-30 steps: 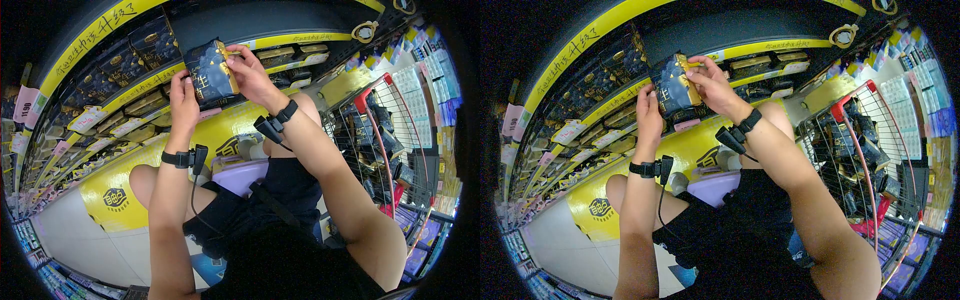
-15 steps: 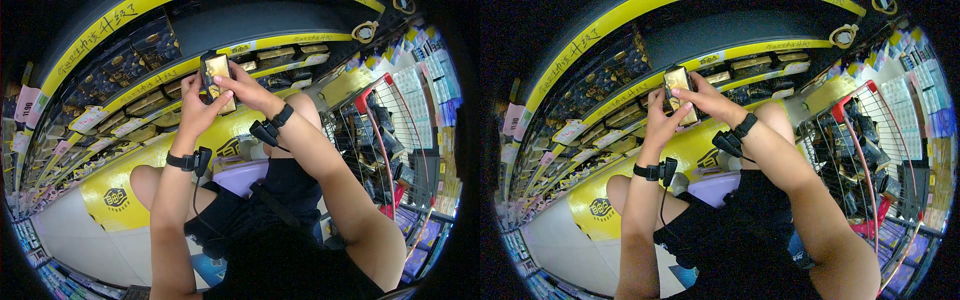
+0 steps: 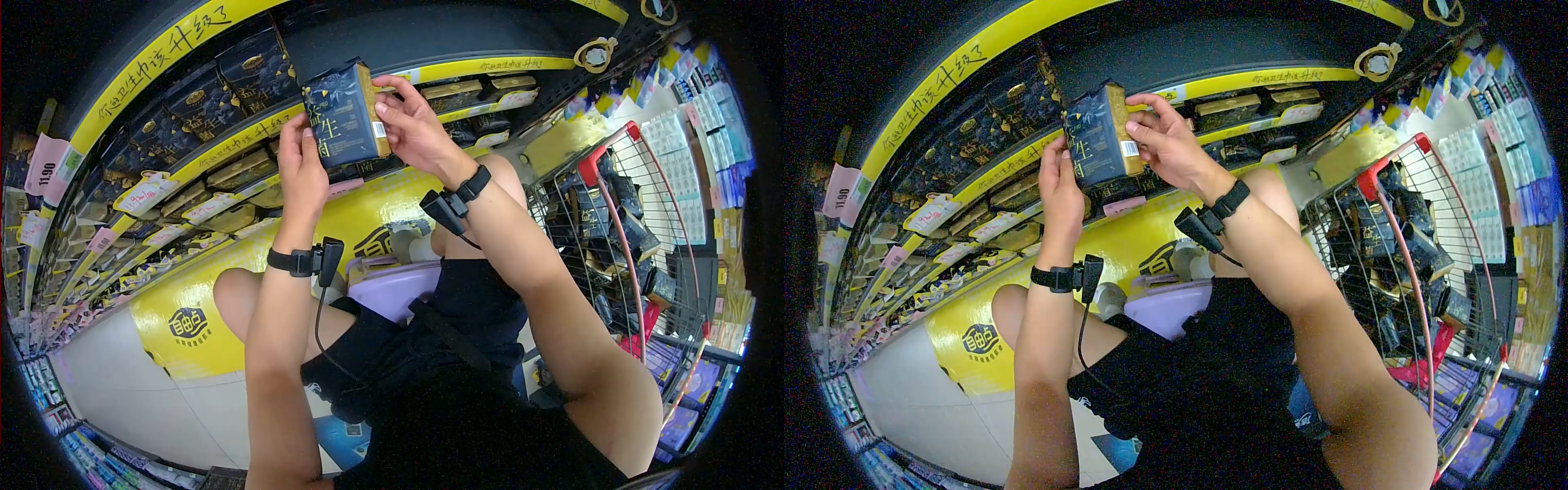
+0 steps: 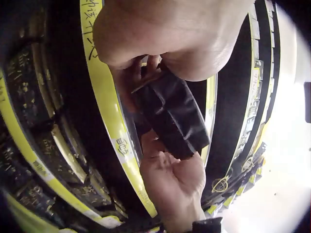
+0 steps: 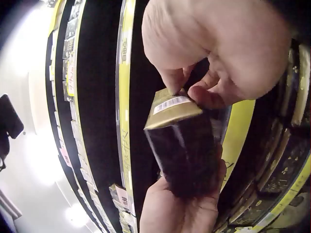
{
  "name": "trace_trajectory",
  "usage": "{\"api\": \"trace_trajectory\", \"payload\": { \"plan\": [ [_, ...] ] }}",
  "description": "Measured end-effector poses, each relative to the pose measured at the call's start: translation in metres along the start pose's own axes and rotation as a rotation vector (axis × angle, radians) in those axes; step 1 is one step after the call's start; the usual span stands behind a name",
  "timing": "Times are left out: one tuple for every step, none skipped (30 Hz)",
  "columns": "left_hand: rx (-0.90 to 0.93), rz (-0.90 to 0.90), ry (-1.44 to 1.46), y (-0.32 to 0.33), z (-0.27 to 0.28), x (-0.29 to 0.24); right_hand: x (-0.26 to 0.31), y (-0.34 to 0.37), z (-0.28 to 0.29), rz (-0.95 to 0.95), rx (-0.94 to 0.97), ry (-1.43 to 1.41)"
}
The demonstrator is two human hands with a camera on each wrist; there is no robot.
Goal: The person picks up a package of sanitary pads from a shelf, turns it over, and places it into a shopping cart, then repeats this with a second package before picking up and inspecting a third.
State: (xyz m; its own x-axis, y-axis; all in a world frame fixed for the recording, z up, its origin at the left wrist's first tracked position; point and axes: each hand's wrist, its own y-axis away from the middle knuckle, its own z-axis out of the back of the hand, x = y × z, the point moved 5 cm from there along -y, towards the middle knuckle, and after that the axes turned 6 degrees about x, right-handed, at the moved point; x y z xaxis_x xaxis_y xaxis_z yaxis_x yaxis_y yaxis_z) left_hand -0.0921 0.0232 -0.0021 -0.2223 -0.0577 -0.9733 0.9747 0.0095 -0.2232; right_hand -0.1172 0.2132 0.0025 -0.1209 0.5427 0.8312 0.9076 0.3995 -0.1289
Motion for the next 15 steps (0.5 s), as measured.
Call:
{"api": "trace_trajectory", "payload": {
  "plan": [
    [0.021,0.012,-0.024,0.0,0.0,0.001,-0.001,0.002,-0.002,-0.037,-0.005,0.026],
    [0.041,0.025,-0.048,0.0,-0.001,0.002,-0.004,0.002,-0.003,-0.095,-0.009,0.094],
    [0.07,0.042,-0.05,0.001,-0.003,0.001,-0.007,0.002,-0.005,-0.154,-0.014,0.162],
    [0.099,0.06,-0.053,0.003,-0.006,-0.001,-0.01,0.003,-0.011,-0.161,0.028,0.149],
    [0.128,0.077,-0.056,0.004,-0.009,-0.001,-0.014,0.005,-0.017,-0.167,0.07,0.136],
    [0.146,0.072,-0.054,0.004,-0.011,-0.001,-0.017,0.006,-0.021,-0.192,0.105,0.109],
    [0.162,0.104,-0.029,0.005,-0.012,0.001,-0.02,0.007,-0.025,-0.217,0.141,0.082],
    [0.177,0.135,-0.004,0.006,-0.013,0.002,-0.019,0.008,-0.027,-0.196,0.148,0.125],
    [0.191,0.167,0.021,0.007,-0.013,0.001,-0.018,0.008,-0.026,-0.189,0.14,0.125],
    [0.17,0.139,0.034,0.008,-0.013,-0.001,-0.019,0.006,-0.024,-0.183,0.131,0.125],
    [0.15,0.112,0.045,0.009,-0.014,-0.004,-0.019,0.005,-0.023,-0.176,0.124,0.125],
    [0.129,0.084,0.057,0.009,-0.013,-0.007,-0.019,0.005,-0.02,-0.171,0.087,0.156],
    [0.148,0.09,0.114,0.009,-0.013,-0.008,-0.022,0.003,-0.015,-0.166,0.067,0.186],
    [0.168,0.096,0.171,0.008,-0.013,-0.011,-0.026,0.001,-0.008,-0.16,0.046,0.217],
    [0.188,0.101,0.229,0.008,-0.014,-0.013,-0.026,-0.001,-0.005,-0.154,0.025,0.248]
  ]
}}
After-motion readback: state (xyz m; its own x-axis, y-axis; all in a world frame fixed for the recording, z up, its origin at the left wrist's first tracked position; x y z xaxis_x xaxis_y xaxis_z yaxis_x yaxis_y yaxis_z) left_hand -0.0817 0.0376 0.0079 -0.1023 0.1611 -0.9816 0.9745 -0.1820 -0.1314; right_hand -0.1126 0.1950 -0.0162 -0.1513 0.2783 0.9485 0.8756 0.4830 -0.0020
